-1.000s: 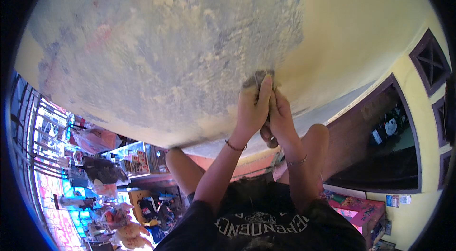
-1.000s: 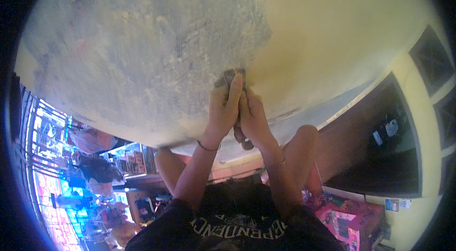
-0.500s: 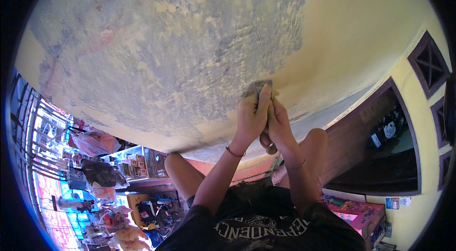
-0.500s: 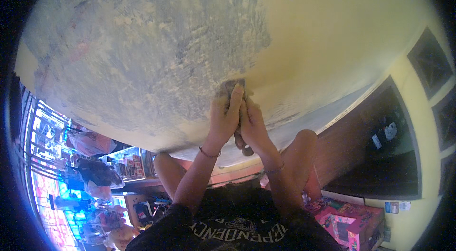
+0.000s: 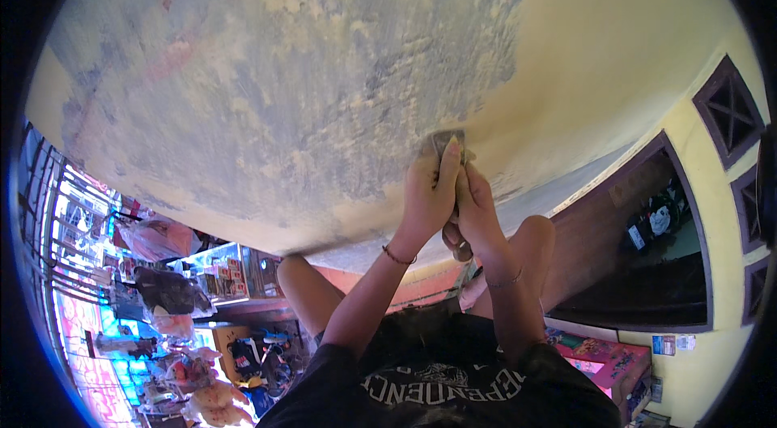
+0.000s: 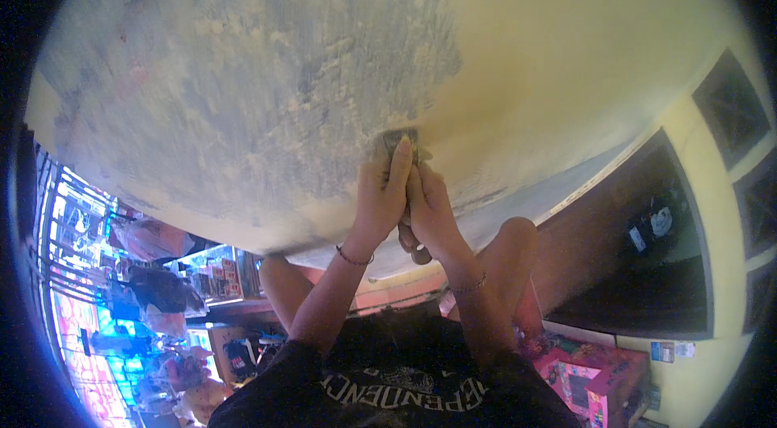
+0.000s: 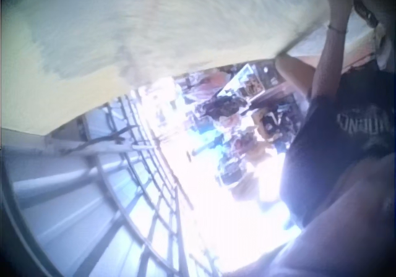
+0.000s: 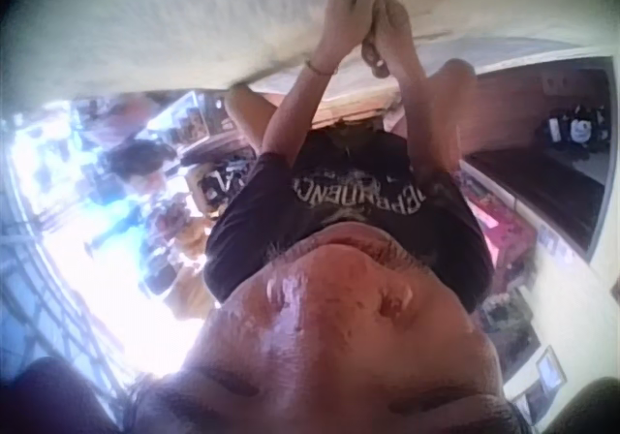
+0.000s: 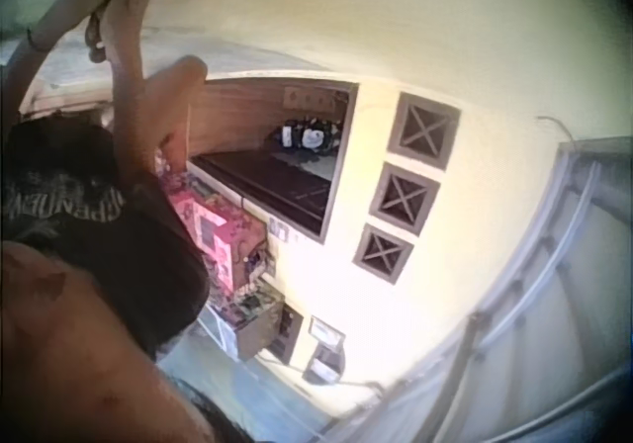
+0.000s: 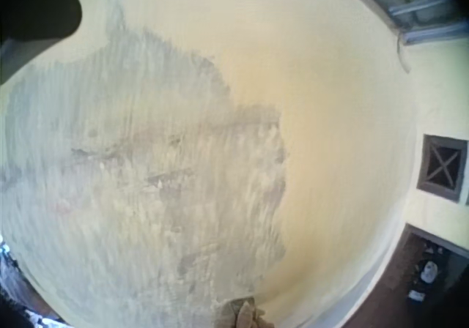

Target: The person scrapes a wall surface with a hand scraper, removing loose material from a large patch. The person repeatedly scrapes the same area, occasionally pausing to wipe the scraper or adjust position.

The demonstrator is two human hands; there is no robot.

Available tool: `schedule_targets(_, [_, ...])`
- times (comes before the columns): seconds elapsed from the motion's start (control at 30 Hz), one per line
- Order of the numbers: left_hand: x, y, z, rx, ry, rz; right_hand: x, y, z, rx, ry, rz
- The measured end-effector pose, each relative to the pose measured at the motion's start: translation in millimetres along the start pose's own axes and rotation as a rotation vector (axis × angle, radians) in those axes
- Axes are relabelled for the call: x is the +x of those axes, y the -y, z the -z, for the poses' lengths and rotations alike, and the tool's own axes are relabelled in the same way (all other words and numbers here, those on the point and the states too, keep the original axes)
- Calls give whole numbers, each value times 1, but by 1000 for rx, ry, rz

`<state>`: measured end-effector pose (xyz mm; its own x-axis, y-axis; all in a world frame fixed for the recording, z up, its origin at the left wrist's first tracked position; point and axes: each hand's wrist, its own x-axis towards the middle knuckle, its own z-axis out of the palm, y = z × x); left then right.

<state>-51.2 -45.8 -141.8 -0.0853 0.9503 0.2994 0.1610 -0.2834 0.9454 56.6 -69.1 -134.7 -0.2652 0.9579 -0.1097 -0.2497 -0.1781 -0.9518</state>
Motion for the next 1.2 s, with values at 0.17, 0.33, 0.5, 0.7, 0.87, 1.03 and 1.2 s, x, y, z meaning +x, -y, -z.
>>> schedule_targets(0.17, [-6,-4,0,-92,36,31,-2,-1,-2,51,1,65])
schedule_targets(0.33, [2,-5,3,-79,6,-46,1,2,-1,-43,19,135])
schedule_targets(0.5, [-2,-13,-18,30,-191,-13,2,3,2,-65,-52,48])
schedule_targets(0.7, [-3,-25,6,-201,160,55,-1,3,1,-20,36,98])
schedule_targets(0.87, [-4,-19,-8,18,-161,-83,-2,0,3,-49,41,66])
schedule_targets(1.03, [-5,-2,9,-158,150,111,-1,-7,3,4,18,57])
schedule_targets(1.2, [2,-9,6,11,-14,-83,3,0,1,-70,14,130])
